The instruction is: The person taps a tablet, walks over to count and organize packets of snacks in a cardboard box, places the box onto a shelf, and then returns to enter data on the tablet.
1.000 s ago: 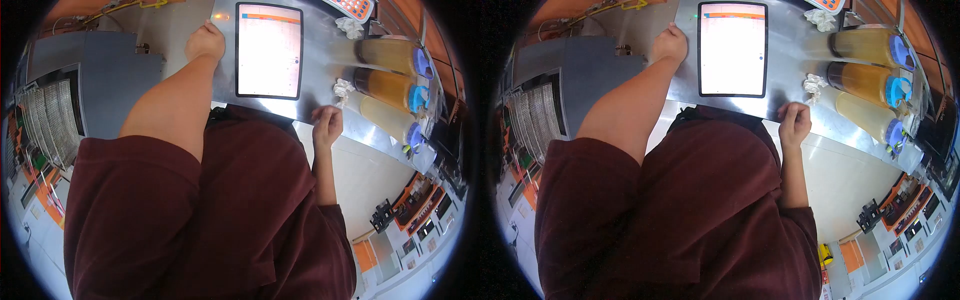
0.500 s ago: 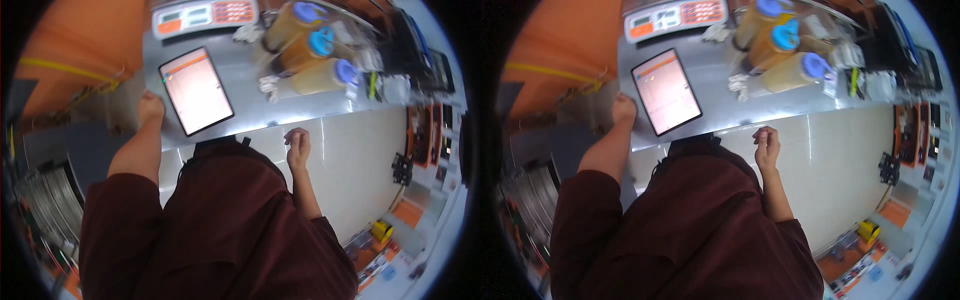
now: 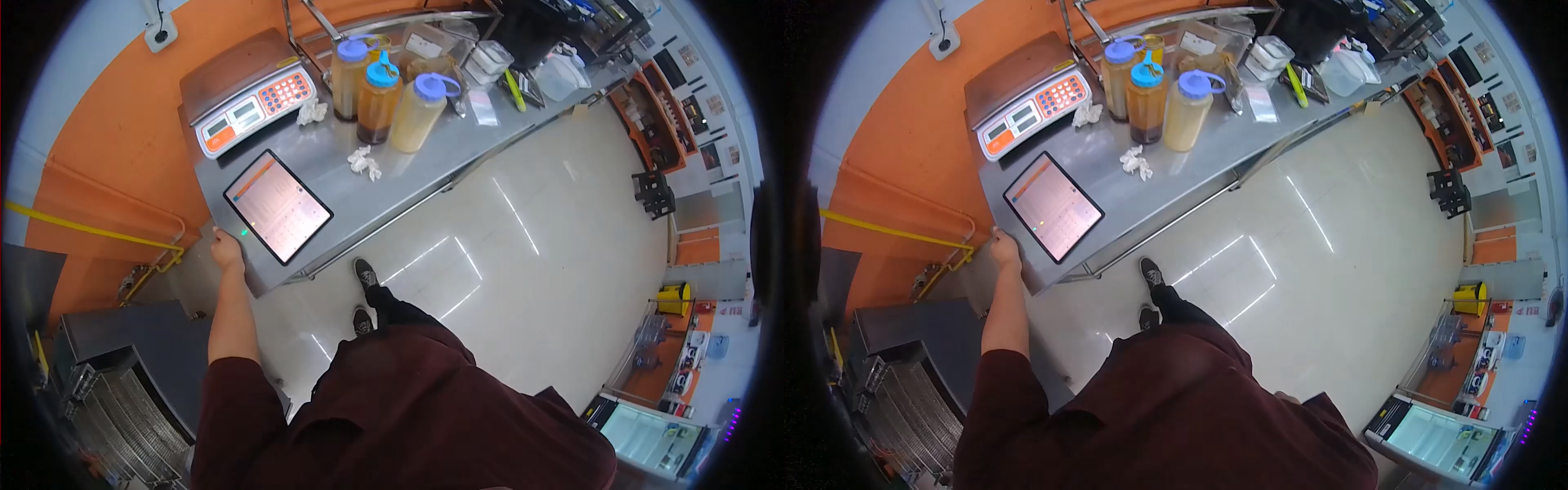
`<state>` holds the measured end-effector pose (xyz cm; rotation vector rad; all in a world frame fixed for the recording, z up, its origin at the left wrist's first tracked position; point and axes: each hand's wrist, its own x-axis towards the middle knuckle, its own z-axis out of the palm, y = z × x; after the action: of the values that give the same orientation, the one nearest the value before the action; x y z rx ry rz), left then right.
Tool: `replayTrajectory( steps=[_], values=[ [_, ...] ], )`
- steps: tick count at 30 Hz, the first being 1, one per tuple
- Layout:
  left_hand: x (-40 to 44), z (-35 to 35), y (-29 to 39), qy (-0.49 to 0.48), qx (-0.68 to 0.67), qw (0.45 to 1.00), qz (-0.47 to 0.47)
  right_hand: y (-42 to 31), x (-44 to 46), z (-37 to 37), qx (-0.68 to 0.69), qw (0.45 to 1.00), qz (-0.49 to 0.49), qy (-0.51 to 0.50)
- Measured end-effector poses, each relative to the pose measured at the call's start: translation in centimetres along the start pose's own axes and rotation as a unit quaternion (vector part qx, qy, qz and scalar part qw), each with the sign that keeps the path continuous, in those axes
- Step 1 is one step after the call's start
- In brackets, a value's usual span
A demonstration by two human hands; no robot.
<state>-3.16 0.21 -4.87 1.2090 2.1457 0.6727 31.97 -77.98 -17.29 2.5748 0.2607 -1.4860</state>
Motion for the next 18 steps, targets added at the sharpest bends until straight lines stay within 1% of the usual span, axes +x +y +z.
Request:
replayTrajectory(
  steps=[1,2,3,4,5,6,7,8,9,10,11,12,13,15,16,18],
  values=[
    [0.2,-0.1,-0.7,-0.019,-0.047,0.999,-0.003,0.7,-1.0,0.7,0.025,1.000,-0.004,0.004],
    [0.0,-0.5,-1.5,-0.075,-0.188,0.979,-0.032,1.2,-1.8,1.4,0.050,0.999,-0.010,0.010],
    [-0.1,-0.6,-2.5,-0.133,-0.324,0.935,-0.058,1.6,-2.7,1.9,0.076,0.997,-0.016,0.015],
    [0.5,-0.2,-3.4,-0.190,-0.453,0.867,-0.081,1.8,-3.1,2.6,0.103,0.994,-0.021,0.021],
    [0.7,-0.6,-5.6,-0.247,-0.473,0.840,-0.095,1.7,-3.4,3.0,0.130,0.991,-0.029,0.028],
    [0.7,-0.4,-10.0,-0.307,-0.491,0.809,-0.104,1.3,-3.7,3.1,0.164,0.985,-0.039,0.037],
    [-0.4,0.1,-13.8,-0.295,-0.438,0.845,-0.082,1.4,-3.4,3.6,0.208,0.976,-0.047,0.042],
    [-3.3,0.2,-16.4,-0.268,-0.412,0.869,-0.052,1.7,-2.4,4.5,0.269,0.960,-0.060,0.047],
    [-4.1,0.3,-23.1,-0.273,-0.238,0.926,-0.107,2.3,-1.4,5.2,0.356,0.930,-0.081,0.051],
    [-5.6,0.1,-28.3,-0.300,-0.061,0.939,-0.160,2.9,-0.2,5.8,0.424,0.898,-0.103,0.053],
    [-9.1,-0.6,-30.8,-0.344,0.065,0.922,-0.168,3.0,0.2,5.6,0.403,0.906,-0.114,0.063],
    [-13.6,-1.0,-32.2,-0.404,0.130,0.892,-0.155,2.5,-1.1,3.6,0.276,0.950,-0.120,0.084],
    [-17.8,-1.0,-33.0,-0.459,0.181,0.858,-0.141,2.4,-2.1,1.9,0.141,0.977,-0.123,0.099],
    [-23.1,0.1,-33.3,-0.526,0.212,0.816,-0.113,2.5,-6.1,-2.8,0.018,0.992,-0.111,0.055],
    [-25.5,1.1,-32.5,-0.556,0.220,0.796,-0.098,3.5,-5.2,-2.3,0.117,0.985,-0.074,0.105],
    [-28.7,2.8,-30.5,-0.582,0.239,0.774,-0.072,5.6,-2.5,-3.2,0.213,0.976,0.029,0.018]
  ],
)
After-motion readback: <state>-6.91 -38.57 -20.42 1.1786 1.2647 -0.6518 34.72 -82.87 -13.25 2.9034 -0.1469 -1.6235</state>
